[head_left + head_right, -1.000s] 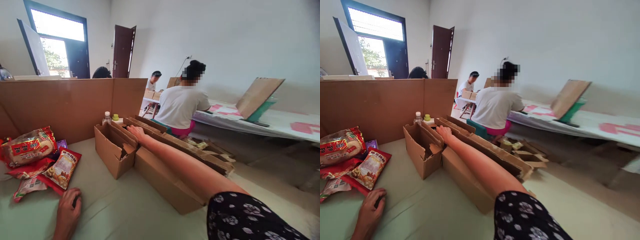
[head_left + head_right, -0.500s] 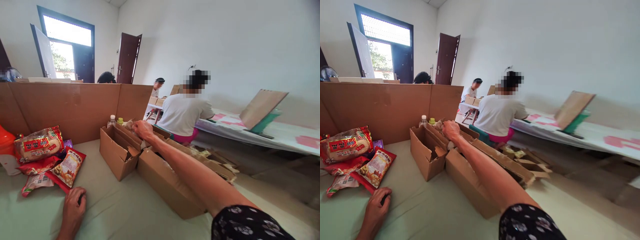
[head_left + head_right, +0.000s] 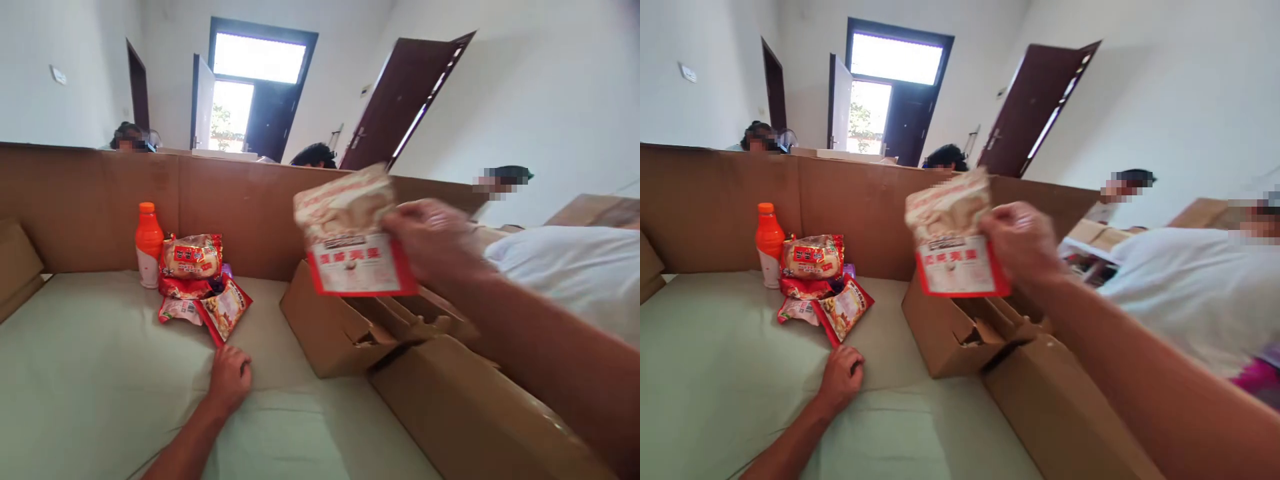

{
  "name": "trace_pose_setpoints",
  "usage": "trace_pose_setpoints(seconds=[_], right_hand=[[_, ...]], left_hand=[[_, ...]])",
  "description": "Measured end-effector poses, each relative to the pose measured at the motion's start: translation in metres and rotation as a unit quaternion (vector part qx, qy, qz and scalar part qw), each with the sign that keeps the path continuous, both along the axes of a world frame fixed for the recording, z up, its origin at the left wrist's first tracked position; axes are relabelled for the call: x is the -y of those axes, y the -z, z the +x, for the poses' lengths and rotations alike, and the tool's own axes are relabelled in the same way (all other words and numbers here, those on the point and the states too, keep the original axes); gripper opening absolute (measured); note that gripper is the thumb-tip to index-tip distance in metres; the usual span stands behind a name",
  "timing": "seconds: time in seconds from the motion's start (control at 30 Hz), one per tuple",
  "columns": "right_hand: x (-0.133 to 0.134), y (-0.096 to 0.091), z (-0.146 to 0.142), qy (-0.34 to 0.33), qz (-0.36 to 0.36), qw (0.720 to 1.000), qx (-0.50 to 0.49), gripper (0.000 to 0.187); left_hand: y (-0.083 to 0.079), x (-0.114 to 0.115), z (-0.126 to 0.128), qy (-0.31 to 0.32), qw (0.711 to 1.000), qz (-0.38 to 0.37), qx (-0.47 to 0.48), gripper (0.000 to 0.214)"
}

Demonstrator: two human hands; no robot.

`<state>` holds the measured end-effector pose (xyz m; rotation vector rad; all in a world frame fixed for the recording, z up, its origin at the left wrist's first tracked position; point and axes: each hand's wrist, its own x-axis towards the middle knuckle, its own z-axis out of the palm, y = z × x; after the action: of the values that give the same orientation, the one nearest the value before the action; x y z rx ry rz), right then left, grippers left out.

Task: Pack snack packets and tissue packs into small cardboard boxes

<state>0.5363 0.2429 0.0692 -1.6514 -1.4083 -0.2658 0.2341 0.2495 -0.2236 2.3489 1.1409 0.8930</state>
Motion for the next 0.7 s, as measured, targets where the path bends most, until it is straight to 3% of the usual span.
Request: trace_pose_setpoints(seconds=[0.17, 0.3, 0.4, 0.53, 0.63, 0.7], right_hand=[[-0.046, 0.045, -0.123, -0.183, -0.114, 0.976, 0.037, 0.02], [-0.093, 0.046, -0.192, -0.278, -0.186, 0.933, 0.136, 0.012], [-0.132, 0.043, -0.224, -0.287, -0.208, 0.913, 0.202, 0.014], [-0.168, 0.065, -0.253, -0.284, -0.209, 0.897, 0.266, 0.021], [-0.168, 0.086, -0.262, -0.267, -0.18, 0.905, 0.279, 0.03], [-0.155, 0.091, -0.258, -0.249, -0.163, 0.912, 0.283, 0.034]], left_hand=[[0.002, 0.001, 0.002, 0.008, 1.0, -0.017, 0.01, 0.024], [0.007, -0.003, 0.004, 0.012, 0.999, -0.032, 0.018, 0.022], [0.009, -0.003, 0.007, 0.013, 0.999, -0.04, 0.025, 0.015], [0.009, -0.001, 0.009, 0.006, 0.999, -0.04, 0.029, 0.012], [0.01, -0.001, 0.01, 0.0, 0.999, -0.037, 0.009, 0.013], [0.008, -0.001, 0.009, -0.001, 1.0, -0.029, -0.003, 0.019]])
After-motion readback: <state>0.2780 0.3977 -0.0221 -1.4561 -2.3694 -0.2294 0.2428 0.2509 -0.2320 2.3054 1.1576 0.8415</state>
